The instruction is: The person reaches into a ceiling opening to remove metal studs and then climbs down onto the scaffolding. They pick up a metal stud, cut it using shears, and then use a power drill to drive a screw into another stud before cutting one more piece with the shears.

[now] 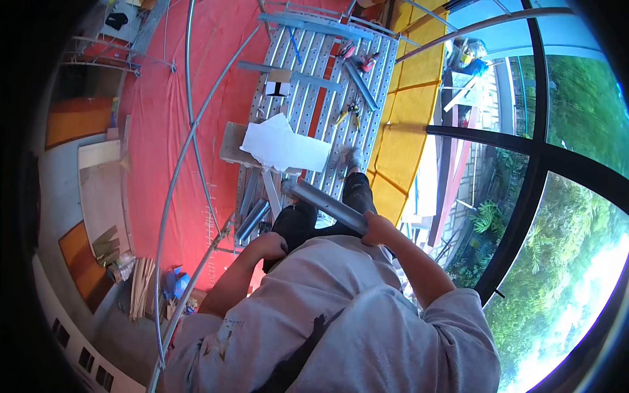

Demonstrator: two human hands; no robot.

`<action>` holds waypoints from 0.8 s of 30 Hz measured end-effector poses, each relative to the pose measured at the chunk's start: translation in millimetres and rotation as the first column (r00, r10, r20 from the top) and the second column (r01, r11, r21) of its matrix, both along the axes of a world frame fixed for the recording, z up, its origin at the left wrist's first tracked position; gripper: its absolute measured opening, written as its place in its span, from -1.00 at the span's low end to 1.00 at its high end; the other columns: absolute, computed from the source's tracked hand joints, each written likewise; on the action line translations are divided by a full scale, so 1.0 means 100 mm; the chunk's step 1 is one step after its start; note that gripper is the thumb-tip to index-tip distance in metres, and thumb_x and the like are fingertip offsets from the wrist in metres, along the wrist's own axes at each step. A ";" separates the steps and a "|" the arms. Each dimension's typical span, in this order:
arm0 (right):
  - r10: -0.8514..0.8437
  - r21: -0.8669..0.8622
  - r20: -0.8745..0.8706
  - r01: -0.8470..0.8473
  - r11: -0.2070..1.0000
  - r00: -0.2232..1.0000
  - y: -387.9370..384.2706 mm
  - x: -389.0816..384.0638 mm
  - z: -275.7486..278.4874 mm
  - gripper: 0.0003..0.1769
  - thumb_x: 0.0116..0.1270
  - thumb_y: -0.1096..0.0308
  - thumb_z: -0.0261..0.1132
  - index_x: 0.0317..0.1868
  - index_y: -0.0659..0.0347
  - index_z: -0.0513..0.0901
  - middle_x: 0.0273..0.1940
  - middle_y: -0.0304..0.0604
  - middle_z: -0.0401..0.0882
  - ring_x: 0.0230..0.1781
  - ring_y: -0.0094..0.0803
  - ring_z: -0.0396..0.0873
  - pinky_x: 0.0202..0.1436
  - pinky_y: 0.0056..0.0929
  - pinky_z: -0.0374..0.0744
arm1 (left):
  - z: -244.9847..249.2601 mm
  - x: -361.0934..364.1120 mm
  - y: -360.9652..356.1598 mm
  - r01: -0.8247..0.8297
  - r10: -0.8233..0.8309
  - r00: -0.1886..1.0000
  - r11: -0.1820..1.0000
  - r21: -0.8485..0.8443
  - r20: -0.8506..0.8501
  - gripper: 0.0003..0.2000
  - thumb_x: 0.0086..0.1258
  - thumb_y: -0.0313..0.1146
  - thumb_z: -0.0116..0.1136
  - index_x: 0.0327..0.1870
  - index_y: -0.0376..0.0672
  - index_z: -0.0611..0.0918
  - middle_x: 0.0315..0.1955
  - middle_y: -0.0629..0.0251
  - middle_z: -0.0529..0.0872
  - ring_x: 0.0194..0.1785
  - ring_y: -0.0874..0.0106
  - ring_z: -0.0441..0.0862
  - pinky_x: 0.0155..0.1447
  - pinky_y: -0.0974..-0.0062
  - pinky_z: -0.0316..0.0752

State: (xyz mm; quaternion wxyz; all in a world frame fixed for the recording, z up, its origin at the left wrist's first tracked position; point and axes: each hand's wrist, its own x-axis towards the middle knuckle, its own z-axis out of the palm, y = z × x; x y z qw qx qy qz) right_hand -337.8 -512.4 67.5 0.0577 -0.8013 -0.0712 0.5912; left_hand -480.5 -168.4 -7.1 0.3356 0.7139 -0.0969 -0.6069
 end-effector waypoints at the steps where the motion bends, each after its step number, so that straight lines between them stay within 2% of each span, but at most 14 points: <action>1: 0.047 -0.030 -0.026 -0.048 0.998 0.999 0.06 0.03 -0.04 -0.17 -0.08 0.22 0.52 0.25 0.26 0.42 -0.03 0.22 0.65 0.06 0.14 0.62 0.14 -0.09 0.59 | 0.01 0.00 0.00 -0.004 0.003 1.000 1.000 0.011 0.008 -0.66 0.05 -0.21 0.28 -0.13 -0.07 0.81 -0.16 0.09 0.80 -0.05 0.15 0.73 0.09 0.23 0.60; 2: 0.090 -0.059 -0.054 -0.093 0.994 0.995 0.09 0.04 -0.08 -0.17 -0.09 0.22 0.52 0.24 0.25 0.43 -0.04 0.22 0.64 0.06 0.14 0.62 0.13 -0.09 0.60 | 0.02 -0.01 0.02 -0.048 0.048 0.999 0.999 -0.003 -0.006 -0.66 0.05 -0.21 0.28 -0.14 -0.08 0.81 -0.17 0.09 0.80 -0.06 0.15 0.74 0.07 0.23 0.61; 4: 0.071 -0.036 -0.093 -0.074 0.997 0.993 0.04 0.05 -0.10 -0.17 -0.10 0.21 0.53 0.23 0.26 0.43 -0.02 0.23 0.64 0.07 0.14 0.62 0.14 -0.08 0.59 | 0.04 -0.03 0.07 -0.131 0.130 0.991 0.991 -0.031 -0.035 -0.67 0.05 -0.22 0.29 -0.16 -0.09 0.81 -0.20 0.09 0.80 -0.09 0.16 0.74 0.04 0.24 0.61; 7: 0.008 -0.021 -0.164 -0.011 1.000 0.986 0.01 0.10 0.03 -0.12 -0.11 0.20 0.54 0.27 0.29 0.43 0.05 0.26 0.62 0.12 0.14 0.59 0.19 -0.09 0.57 | 0.08 -0.03 0.17 -0.162 0.149 0.983 0.978 -0.133 -0.108 -0.69 0.04 -0.24 0.31 -0.18 -0.11 0.82 -0.24 0.12 0.81 -0.14 0.20 0.75 0.00 0.29 0.62; 10: 0.021 0.067 -0.162 -0.011 0.998 0.987 -0.11 -0.01 0.06 -0.01 -0.13 0.19 0.55 0.35 0.37 0.37 0.16 0.31 0.56 0.23 0.12 0.54 0.30 -0.13 0.51 | 0.19 0.02 0.23 -0.175 0.117 0.931 0.975 -0.140 -0.346 -0.70 0.02 -0.26 0.34 -0.19 -0.11 0.82 -0.29 0.16 0.81 -0.19 0.25 0.76 -0.04 0.32 0.62; 11: 0.016 0.073 -0.219 0.000 0.997 0.976 -0.14 -0.05 0.08 0.05 -0.14 0.17 0.55 0.39 0.37 0.33 0.20 0.29 0.53 0.27 0.07 0.51 0.35 -0.17 0.47 | 0.20 0.06 0.24 -0.124 0.067 0.947 0.978 -0.165 -0.316 -0.69 0.00 -0.24 0.39 -0.19 -0.11 0.82 -0.28 0.17 0.82 -0.19 0.28 0.75 -0.04 0.34 0.61; 14: 0.001 0.130 -0.213 0.028 0.991 0.977 -0.21 -0.18 0.04 0.03 -0.11 0.15 0.55 0.39 0.37 0.33 0.18 0.26 0.55 0.25 0.06 0.53 0.33 -0.16 0.49 | 0.00 0.08 0.30 -0.107 0.014 0.949 0.954 -0.279 -0.314 -0.66 0.02 -0.21 0.40 -0.15 -0.11 0.81 -0.23 0.15 0.81 -0.13 0.28 0.75 0.00 0.34 0.60; 17: 0.006 0.099 -0.288 0.023 0.995 0.958 -0.16 -0.10 -0.02 -0.01 -0.08 0.13 0.54 0.38 0.33 0.36 0.18 0.22 0.56 0.22 0.05 0.55 0.29 -0.16 0.51 | -0.24 0.20 0.26 0.010 -0.085 0.955 0.966 -0.258 -0.283 -0.62 0.06 -0.16 0.41 -0.10 -0.12 0.80 -0.17 0.14 0.81 -0.07 0.28 0.74 0.05 0.35 0.59; 20: -0.027 0.080 -0.361 0.060 0.995 0.932 -0.13 0.11 -0.31 -0.01 -0.07 0.10 0.55 0.38 0.29 0.36 0.14 0.20 0.58 0.18 0.05 0.57 0.24 -0.15 0.53 | -0.57 0.43 0.25 -0.214 0.206 0.975 0.972 -0.095 -0.083 -0.60 0.12 -0.08 0.41 -0.08 -0.12 0.79 -0.15 0.16 0.80 -0.05 0.28 0.73 0.05 0.33 0.59; 21: -0.021 0.101 -0.327 0.057 0.993 0.945 -0.16 0.16 -0.53 -0.06 -0.07 0.08 0.55 0.32 0.28 0.40 0.07 0.19 0.62 0.14 0.02 0.60 0.20 -0.16 0.54 | -0.88 0.40 0.24 -0.413 0.413 0.911 0.909 -0.049 -0.005 -0.63 0.17 -0.05 0.40 -0.12 -0.11 0.79 -0.22 0.22 0.80 -0.11 0.33 0.73 0.05 0.31 0.58; 22: -0.031 0.099 -0.235 0.056 0.994 0.971 -0.12 0.25 -0.68 -0.07 -0.07 0.08 0.55 0.32 0.28 0.41 0.06 0.18 0.62 0.12 0.01 0.61 0.19 -0.17 0.54 | -1.17 0.43 0.25 -0.588 0.588 0.808 0.809 -0.003 -0.035 -0.64 0.20 -0.05 0.40 -0.12 -0.12 0.78 -0.26 0.22 0.79 -0.16 0.35 0.72 0.00 0.31 0.59; 24: -0.047 0.103 -0.048 0.052 0.993 0.998 0.04 0.52 -1.02 -0.08 -0.06 0.09 0.56 0.30 0.29 0.41 0.02 0.17 0.64 0.09 -0.01 0.62 0.17 -0.17 0.55 | -1.76 0.59 0.32 -0.856 0.862 0.503 0.507 0.100 -0.064 -0.64 0.24 -0.06 0.39 -0.13 -0.16 0.76 -0.33 0.24 0.76 -0.27 0.39 0.71 -0.10 0.30 0.61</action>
